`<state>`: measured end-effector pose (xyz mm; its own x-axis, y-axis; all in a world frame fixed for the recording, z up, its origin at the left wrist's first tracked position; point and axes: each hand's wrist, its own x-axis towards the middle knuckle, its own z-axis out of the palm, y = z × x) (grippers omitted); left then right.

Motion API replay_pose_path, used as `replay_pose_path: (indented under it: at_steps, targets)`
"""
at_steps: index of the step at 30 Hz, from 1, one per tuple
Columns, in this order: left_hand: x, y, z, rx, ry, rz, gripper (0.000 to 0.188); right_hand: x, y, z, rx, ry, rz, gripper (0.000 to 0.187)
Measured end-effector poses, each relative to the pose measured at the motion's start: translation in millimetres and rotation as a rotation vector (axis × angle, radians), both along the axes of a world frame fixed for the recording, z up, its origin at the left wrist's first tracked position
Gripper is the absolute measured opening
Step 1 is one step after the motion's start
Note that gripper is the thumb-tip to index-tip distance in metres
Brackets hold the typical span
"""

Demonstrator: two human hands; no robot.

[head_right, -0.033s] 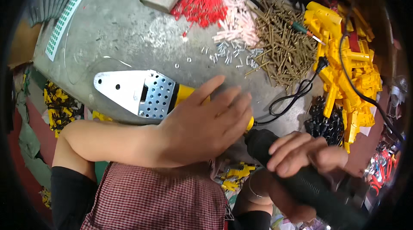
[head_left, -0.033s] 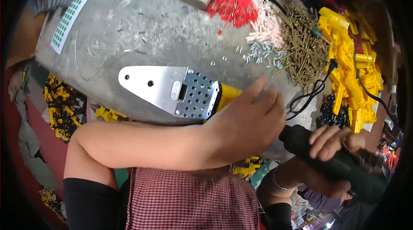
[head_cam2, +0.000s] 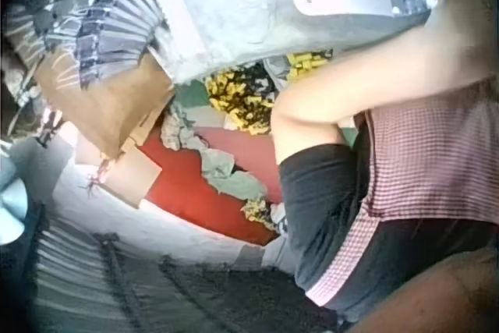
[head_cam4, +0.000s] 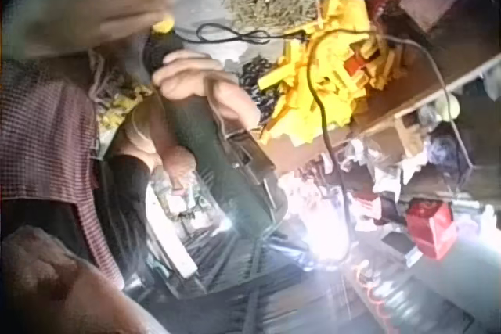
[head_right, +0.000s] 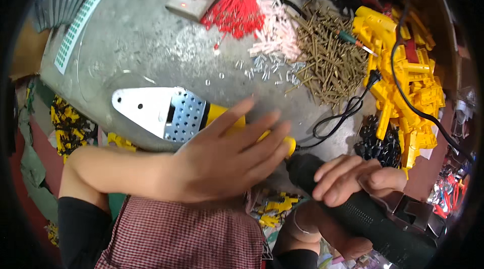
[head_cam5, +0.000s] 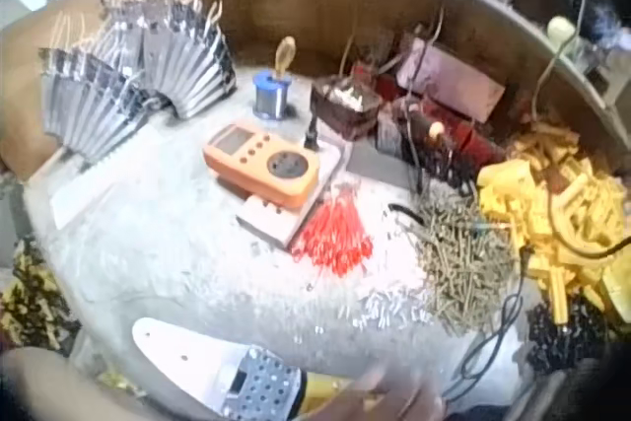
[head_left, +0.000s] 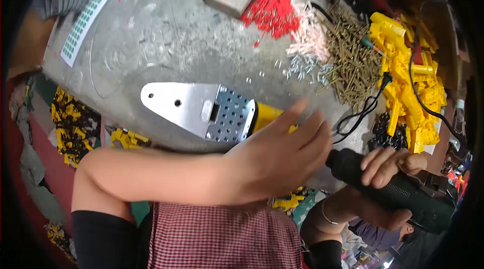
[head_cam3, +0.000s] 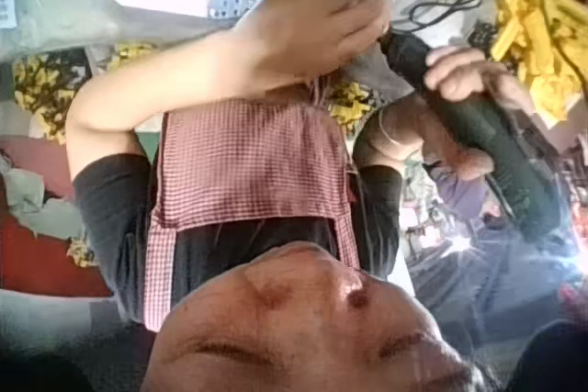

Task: Assembling a yellow handheld electronic tool using screws, internal wiring, and a soldering iron.

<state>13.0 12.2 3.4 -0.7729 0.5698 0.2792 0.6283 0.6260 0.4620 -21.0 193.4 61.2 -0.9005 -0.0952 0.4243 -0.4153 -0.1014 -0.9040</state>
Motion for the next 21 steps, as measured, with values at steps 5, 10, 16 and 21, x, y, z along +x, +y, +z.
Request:
replay_pose_path:
  at_steps: [5, 10, 16, 21]
  targets:
    - [46.2, -48.0, -13.1, -0.196, 0.137, -0.006, 0.047, -3.1, -14.0, 21.3, -0.184, 0.192, 0.34, 0.059]
    - [49.3, -40.1, -30.2, -0.029, 0.074, 0.035, 0.043, -21.4, -84.1, 11.4, -0.157, 0.001, 0.34, 0.066]
    - [50.1, -38.6, -36.8, 0.094, 0.115, 0.044, 0.038, -32.9, -97.5, -2.2, -0.106, 0.016, 0.447, 0.069]
    - [50.9, -37.3, -40.7, 0.142, 0.101, 0.029, 0.038, -33.8, -89.5, -6.8, -0.068, 0.047, 0.5, 0.07]
